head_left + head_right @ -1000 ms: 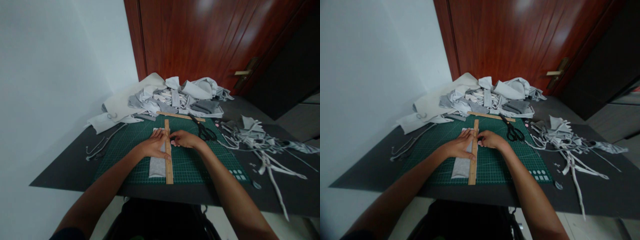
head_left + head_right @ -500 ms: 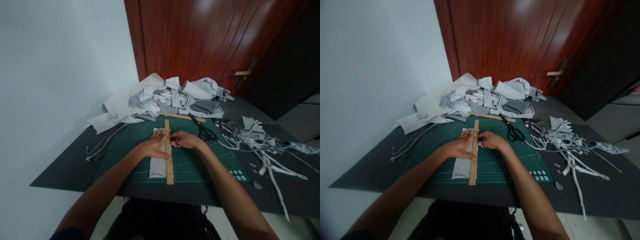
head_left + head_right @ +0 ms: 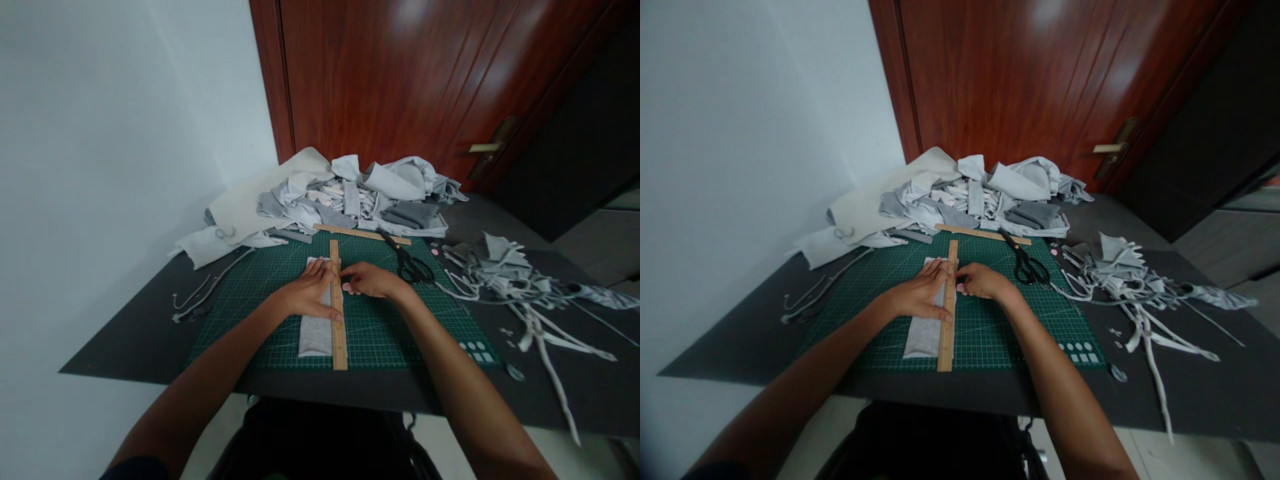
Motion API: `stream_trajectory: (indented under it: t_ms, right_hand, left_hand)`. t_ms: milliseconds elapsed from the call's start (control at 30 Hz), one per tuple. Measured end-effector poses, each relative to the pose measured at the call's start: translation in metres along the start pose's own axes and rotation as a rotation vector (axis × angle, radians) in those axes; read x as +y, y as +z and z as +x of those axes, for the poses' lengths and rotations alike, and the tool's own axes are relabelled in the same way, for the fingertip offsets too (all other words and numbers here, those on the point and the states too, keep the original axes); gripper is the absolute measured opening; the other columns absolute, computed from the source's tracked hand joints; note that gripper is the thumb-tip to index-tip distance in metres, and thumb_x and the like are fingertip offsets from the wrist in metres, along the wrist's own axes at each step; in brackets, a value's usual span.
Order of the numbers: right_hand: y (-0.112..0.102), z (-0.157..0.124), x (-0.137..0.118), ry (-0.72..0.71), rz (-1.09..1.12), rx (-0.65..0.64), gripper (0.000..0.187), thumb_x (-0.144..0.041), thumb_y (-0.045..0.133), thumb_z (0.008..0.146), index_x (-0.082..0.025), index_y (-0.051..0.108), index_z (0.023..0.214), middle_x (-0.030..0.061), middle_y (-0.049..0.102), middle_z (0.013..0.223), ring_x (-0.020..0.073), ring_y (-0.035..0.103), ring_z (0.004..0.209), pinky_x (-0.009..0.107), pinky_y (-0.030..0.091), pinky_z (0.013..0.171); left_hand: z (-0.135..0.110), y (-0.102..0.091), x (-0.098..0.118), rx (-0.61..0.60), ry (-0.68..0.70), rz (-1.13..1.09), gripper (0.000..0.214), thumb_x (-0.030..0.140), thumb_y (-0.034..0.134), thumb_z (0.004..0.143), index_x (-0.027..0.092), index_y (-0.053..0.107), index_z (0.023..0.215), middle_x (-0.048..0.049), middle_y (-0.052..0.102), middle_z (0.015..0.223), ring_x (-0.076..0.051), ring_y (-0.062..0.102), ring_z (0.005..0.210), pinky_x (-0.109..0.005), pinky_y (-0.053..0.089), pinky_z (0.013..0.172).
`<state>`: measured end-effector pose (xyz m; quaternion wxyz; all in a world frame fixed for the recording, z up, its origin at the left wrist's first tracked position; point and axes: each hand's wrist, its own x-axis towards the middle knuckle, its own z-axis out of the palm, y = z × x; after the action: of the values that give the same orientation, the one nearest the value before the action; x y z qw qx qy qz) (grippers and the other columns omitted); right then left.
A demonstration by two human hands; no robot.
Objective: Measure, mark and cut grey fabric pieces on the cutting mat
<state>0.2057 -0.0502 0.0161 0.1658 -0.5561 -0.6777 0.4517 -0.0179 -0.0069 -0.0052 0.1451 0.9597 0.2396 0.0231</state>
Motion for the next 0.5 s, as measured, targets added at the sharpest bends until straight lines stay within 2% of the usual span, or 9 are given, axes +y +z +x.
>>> stream_trajectory:
  t_ms: [367, 500]
  right_hand:
    - [-0.0012, -0.0017, -0.0015, -0.017, -0.036, -0.013, 0.040, -0.022, 0.063, 0.086, -0.009, 0.074, 0.122, -0.0021, 0.062, 0.067, 0.0125, 0.050, 0.057, 0.024, 0.038, 0.056]
    - [-0.0014, -0.0020, -0.0022, -0.012, -0.032, -0.014, 0.041, -0.021, 0.063, 0.086, -0.009, 0.073, 0.124, -0.0023, 0.061, 0.066, 0.0125, 0.050, 0.057, 0.024, 0.038, 0.056]
  left_hand:
    - [-0.0014, -0.0045, 0.0041, -0.033, -0.022, 0.002, 0.128, 0.085, 0.063, 0.077, 0.008, 0.007, 0.163, -0.0301, 0.009, 0.170, -0.048, -0.003, 0.159, -0.060, 0.011, 0.127]
    - [-0.0014, -0.0041, 0.0029, -0.034, -0.011, -0.002, 0.127, 0.085, 0.062, 0.077, 0.010, 0.006, 0.163, -0.0291, 0.010, 0.171, -0.048, -0.004, 0.159, -0.062, 0.011, 0.127]
